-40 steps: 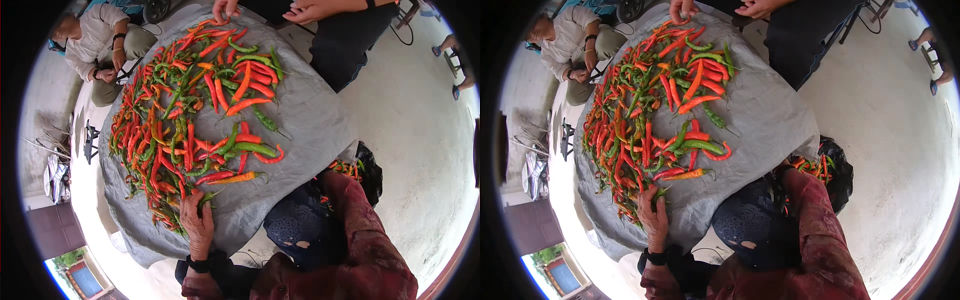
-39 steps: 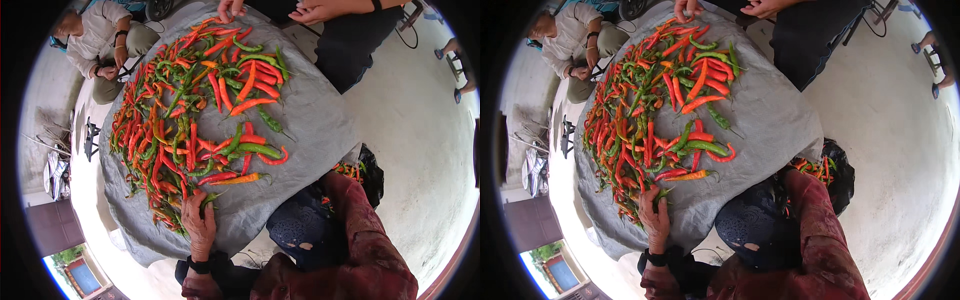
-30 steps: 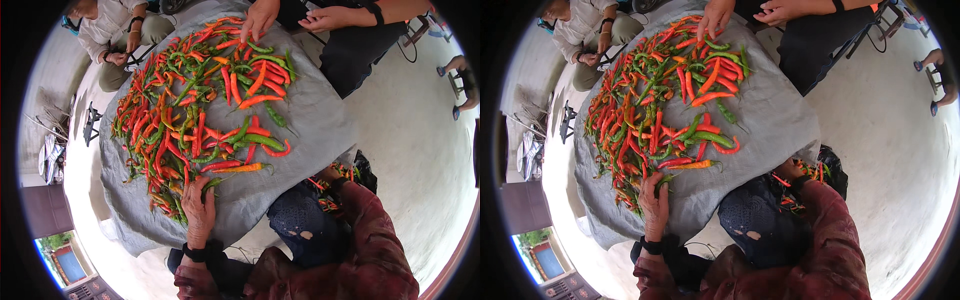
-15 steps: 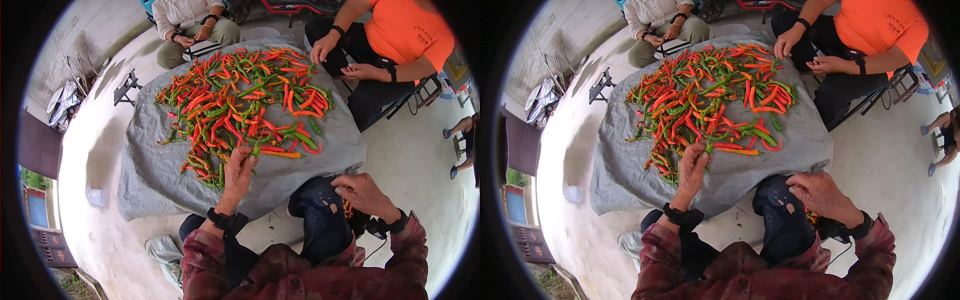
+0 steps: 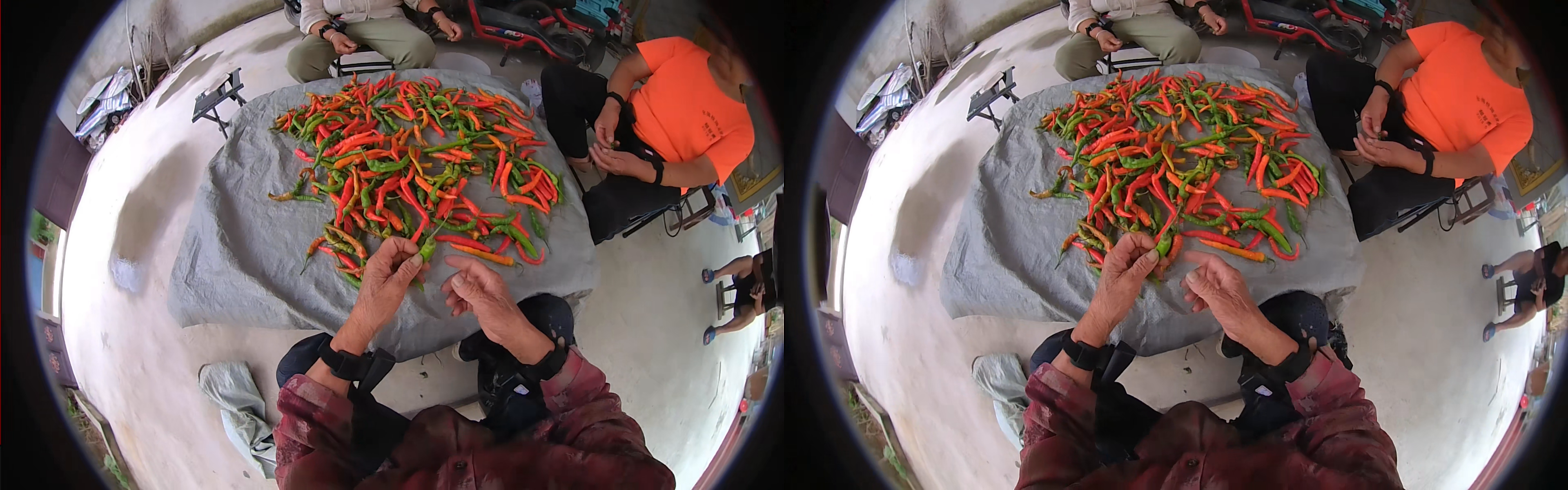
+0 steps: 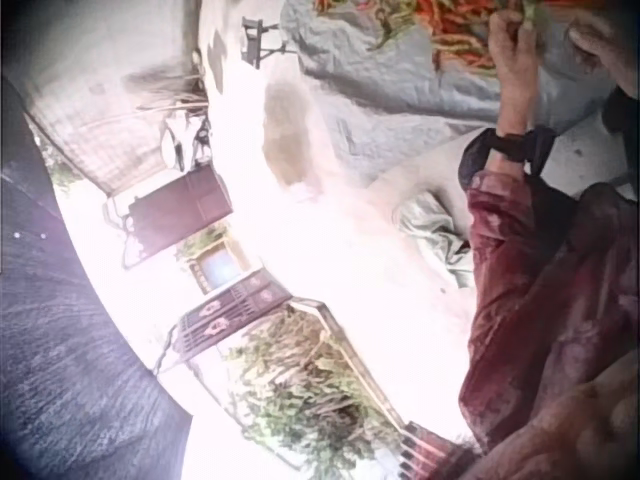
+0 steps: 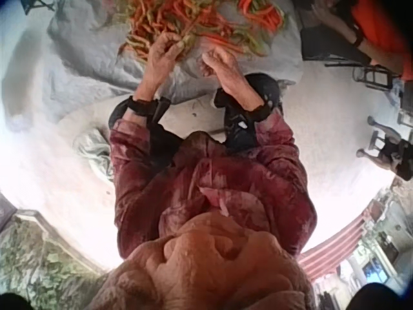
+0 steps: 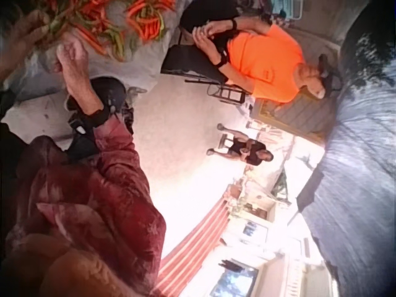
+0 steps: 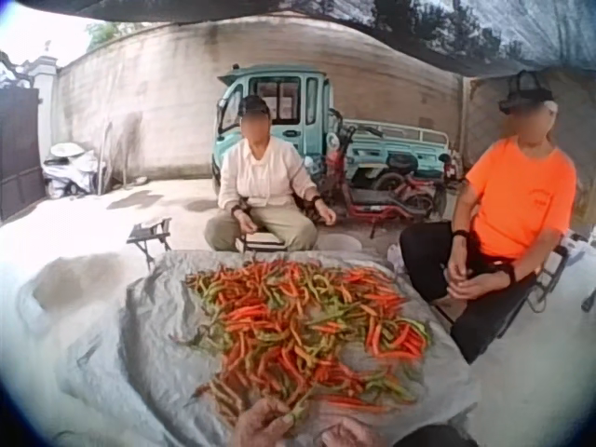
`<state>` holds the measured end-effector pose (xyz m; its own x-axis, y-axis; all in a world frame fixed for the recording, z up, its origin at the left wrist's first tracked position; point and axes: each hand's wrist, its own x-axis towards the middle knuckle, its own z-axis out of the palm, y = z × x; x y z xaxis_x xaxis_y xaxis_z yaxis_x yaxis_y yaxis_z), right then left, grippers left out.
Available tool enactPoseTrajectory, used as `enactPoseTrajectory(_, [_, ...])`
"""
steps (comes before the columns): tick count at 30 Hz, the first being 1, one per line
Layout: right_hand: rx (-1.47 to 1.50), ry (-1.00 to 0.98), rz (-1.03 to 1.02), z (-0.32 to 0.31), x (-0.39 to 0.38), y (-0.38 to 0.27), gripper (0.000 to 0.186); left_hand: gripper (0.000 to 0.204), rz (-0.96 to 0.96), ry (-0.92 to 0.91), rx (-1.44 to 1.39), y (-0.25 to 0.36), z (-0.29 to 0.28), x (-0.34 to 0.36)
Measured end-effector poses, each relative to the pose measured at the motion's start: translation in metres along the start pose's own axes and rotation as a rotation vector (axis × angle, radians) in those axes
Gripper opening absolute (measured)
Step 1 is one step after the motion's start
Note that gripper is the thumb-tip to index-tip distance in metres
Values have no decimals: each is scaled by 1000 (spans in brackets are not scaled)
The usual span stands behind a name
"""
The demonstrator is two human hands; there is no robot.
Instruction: The person sorts through a pile of peppers on a tarp, picking them up one at a time to pull off their stems before dropping them into a black bag.
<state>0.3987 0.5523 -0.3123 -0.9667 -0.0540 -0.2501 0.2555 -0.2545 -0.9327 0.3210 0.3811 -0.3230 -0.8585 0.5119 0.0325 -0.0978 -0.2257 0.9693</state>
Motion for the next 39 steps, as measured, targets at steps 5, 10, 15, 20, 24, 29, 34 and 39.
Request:
enactPoseTrajectory(5, [-81, 180, -180, -40, -89, -80, 32, 10, -20, 112, -21, -2, -2, -5])
enactPoseTrajectory(10, [-346, 626, -394, -81, -188, -163, 33, 12, -68, 103, -93, -6, 19, -6])
enactPoseTrajectory(15, [-539, 913, -508, -86, -270, -246, 38, 16, -62, 53, -162, -9, 32, -8])
enactPoseTrajectory(20, [-909, 933, -566, -67, -297, -339, 48, 15, -32, 95, -146, -16, 32, -4])
enactPoseTrajectory(24, [-1158, 750, -638, -32, -224, -404, 49, 16, -38, 100, -151, -12, 24, -8])
enactPoseTrajectory(29, [-756, 51, -492, 35, -42, -328, 30, 22, 27, 152, -174, -4, 5, -20])
enactPoseTrajectory(34, [-797, -40, -72, 31, 66, -145, 26, 22, 75, 272, -303, -4, -13, -21])
enactPoseTrajectory(39, [-694, -207, -3, 36, 82, -58, 40, 11, 34, 276, -171, -2, -22, -27])
